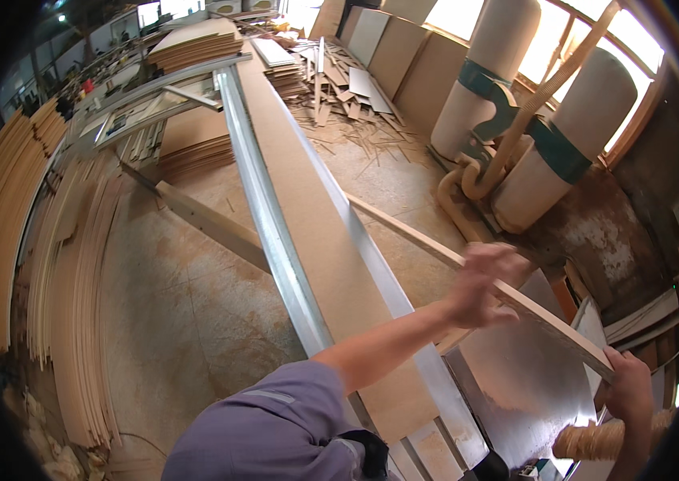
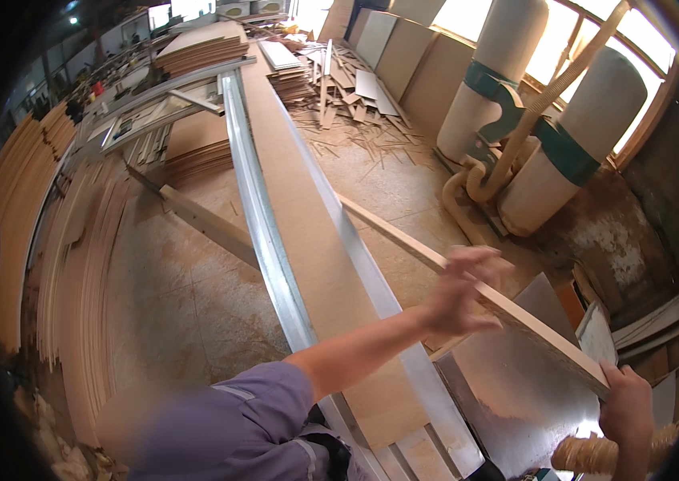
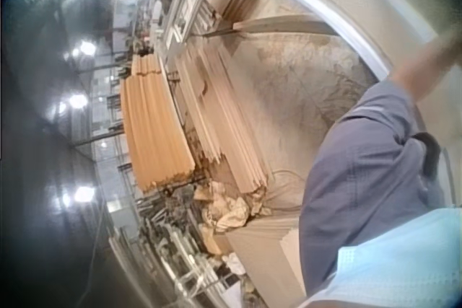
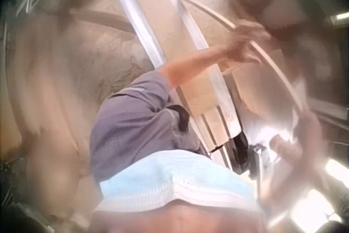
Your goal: The person repeatedly picks up long wooden planks from a pile, carries them to a table saw, and pushes them through the blade to cut them. After each cut, the person returns to the pile to retrieve another plank. The process is repeated multiple times throughout the clip.
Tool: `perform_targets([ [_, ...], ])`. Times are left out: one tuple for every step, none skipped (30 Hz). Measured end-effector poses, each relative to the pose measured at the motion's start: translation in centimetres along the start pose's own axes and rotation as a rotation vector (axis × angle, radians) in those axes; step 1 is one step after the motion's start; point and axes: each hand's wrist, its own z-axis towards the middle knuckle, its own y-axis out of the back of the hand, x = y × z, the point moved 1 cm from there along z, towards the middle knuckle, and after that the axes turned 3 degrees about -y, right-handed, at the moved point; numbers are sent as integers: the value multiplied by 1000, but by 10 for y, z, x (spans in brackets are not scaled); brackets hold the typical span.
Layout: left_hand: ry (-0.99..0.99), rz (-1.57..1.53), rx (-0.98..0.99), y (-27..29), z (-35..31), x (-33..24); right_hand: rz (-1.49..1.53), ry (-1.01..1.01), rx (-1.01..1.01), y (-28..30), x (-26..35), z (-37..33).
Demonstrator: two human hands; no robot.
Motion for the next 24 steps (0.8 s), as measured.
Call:
perform_targets([
  [136, -16, -155, 15, -13, 13, 31, 12, 41, 16, -2, -5],
  [605, -205, -328, 25, -42, 53, 205, -2, 155, 40, 6, -10],
  [1083, -452, -487, 26, -59, 71, 216, -67, 190, 46, -10, -23],
  [1238, -702, -526, 15, -69, 81, 227, -136, 226, 51, -26, -37],
  [1398, -924, -550, 8, -63, 82, 190, -199, 341, 53, -45, -41],
  [1526, -1180, -585, 9, -54, 81, 277, -223, 441, 54, -57, -54],
  [1529, -1215, -625, 5, -49, 81, 314, -350, 487, 48, -65, -74],
  [1532, -1242, -667, -5, -44, 81, 355, -470, 524, 43, -64, -89],
  [1525, -1265, -721, -10, -41, 81, 253, -254, 503, 24, -73, -102],
  [1591, -1089, -749, -25, -48, 86, 307, -294, 595, 22, -47, -118],
  [1602, -1079, -666, -38, -56, 87, 176, -229, 541, 7, -55, -149],
  [1617, -1048, -592, -49, -71, 84, 477, 50, 459, -6, -52, -165],
  [1635, -977, -555, -42, -91, 84, 641, -47, 360, -32, -52, -181],
  [1631, -894, -607, -37, -105, 73, 766, -152, 346, -54, -47, -192],
  [1630, -868, -618, -48, -104, 49, 532, -84, 506, -72, -62, -218],
  [1628, -848, -632, -55, -101, 30, 549, -400, 631, -112, -85, -271],
  [1616, -811, -586, -57, -106, 19, 552, -104, 469, -130, -73, -288],
  [1591, -751, -568, -47, -113, 17, 645, -162, 483, -142, -55, -291],
  [1566, -670, -565, -27, -123, 20, 515, -59, 606, -132, -22, -262],
  [1591, -812, -435, -15, -115, 3, 839, -53, 350, -166, -19, -303],
  [1514, -765, -444, -13, -107, -7, 845, -132, 383, -178, -6, -320],
  [1434, -715, -455, -10, -100, -13, 852, -207, 416, -191, 8, -332],
  [1357, -669, -476, -2, -91, -22, 851, -245, 389, -215, 14, -347],
  [1320, -651, -498, 14, -83, -27, 887, -259, 403, -246, 18, -354],
])
